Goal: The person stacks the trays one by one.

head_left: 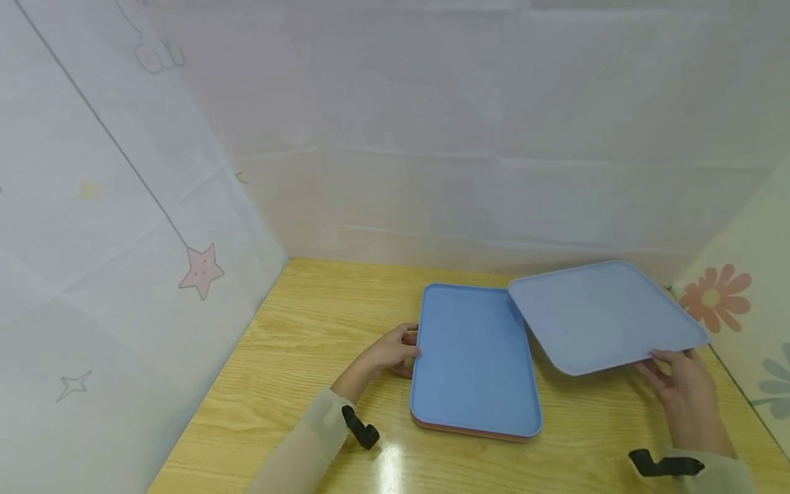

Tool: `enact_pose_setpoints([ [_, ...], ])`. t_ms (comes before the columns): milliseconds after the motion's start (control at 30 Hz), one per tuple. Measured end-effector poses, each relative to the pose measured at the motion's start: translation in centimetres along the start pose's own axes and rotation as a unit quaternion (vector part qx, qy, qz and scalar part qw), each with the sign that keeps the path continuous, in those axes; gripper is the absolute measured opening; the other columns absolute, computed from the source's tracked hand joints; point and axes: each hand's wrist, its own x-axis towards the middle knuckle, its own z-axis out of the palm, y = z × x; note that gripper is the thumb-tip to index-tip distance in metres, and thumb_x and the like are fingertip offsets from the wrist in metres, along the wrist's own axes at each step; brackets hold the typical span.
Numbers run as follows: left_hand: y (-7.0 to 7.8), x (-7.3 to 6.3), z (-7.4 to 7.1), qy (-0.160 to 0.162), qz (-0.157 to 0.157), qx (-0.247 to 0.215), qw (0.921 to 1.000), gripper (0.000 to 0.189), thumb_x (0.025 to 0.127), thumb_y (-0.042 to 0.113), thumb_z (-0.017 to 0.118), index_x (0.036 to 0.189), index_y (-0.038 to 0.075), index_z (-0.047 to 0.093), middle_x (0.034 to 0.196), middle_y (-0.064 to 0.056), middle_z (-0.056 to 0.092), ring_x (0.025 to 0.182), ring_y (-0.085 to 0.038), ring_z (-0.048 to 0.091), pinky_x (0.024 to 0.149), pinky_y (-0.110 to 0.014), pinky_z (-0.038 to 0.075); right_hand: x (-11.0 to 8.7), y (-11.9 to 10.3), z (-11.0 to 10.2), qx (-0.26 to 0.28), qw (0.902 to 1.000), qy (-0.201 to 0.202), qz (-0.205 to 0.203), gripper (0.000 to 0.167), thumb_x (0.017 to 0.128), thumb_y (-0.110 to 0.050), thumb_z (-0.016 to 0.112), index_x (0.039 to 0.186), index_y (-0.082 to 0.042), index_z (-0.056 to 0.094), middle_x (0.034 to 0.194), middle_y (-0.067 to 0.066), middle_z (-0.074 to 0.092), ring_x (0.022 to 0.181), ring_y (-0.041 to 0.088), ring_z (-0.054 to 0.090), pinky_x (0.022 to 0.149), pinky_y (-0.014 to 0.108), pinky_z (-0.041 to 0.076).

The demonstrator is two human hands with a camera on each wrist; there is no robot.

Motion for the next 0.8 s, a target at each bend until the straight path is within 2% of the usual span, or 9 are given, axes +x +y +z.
enact_pose_setpoints([
  [233,0.0,0.0,0.0,-0.001,0.0,-0.003,1.0,0.069,0.095,0.007,0.064,0.156,0.006,0.031,0.134,-0.021,0.048,0.105,-0.031,0.061,0.072,-0.044,0.063,-0.9,0.4,0.7,-0.03,0.999,-0.033,-0.004,0.087,0.094,0.016,0.052,0.155,-0.044,0.034,0.097,-0.008,0.056,0.073,0.019,0.064,0.063,0.035,0.062],
  [500,0.0,0.0,-0.1,0.0,-0.001,-0.004,1.0,0.069,0.096,0.008,0.065,0.156,0.007,0.032,0.132,-0.019,0.049,0.106,-0.03,0.06,0.073,-0.044,0.063,-1.5,0.8,1.5,-0.06,0.9951,-0.079,0.006,0.096,0.095,0.016,0.05,0.16,-0.045,0.015,0.099,-0.007,0.053,0.077,0.016,0.063,0.067,0.032,0.063],
  [567,0.0,0.0,-0.1,0.0,-0.002,-0.005,1.0,0.069,0.096,0.008,0.064,0.156,0.007,0.032,0.132,-0.019,0.048,0.106,-0.03,0.06,0.073,-0.044,0.063,-1.5,0.9,1.7,-0.063,0.9941,-0.087,0.012,0.098,0.095,0.016,0.051,0.16,-0.046,0.01,0.104,-0.009,0.052,0.078,0.016,0.063,0.068,0.032,0.063],
  [700,0.0,0.0,0.0,-0.001,0.0,-0.007,1.0,0.069,0.096,0.007,0.064,0.157,0.007,0.031,0.132,-0.02,0.048,0.107,-0.031,0.06,0.072,-0.044,0.063,-1.7,1.2,2.3,-0.089,0.9918,-0.091,0.017,0.1,0.096,0.014,0.052,0.159,-0.05,0.006,0.119,-0.011,0.039,0.08,0.013,0.063,0.072,0.03,0.062],
  [800,0.1,0.0,0.0,-0.001,-0.001,-0.006,1.0,0.069,0.096,0.007,0.064,0.157,0.007,0.031,0.133,-0.02,0.048,0.107,-0.031,0.06,0.073,-0.044,0.063,-1.8,1.5,2.6,-0.111,0.9888,-0.099,0.012,0.1,0.097,0.013,0.052,0.159,-0.049,0.003,0.123,-0.011,0.033,0.082,0.011,0.062,0.075,0.028,0.062],
])
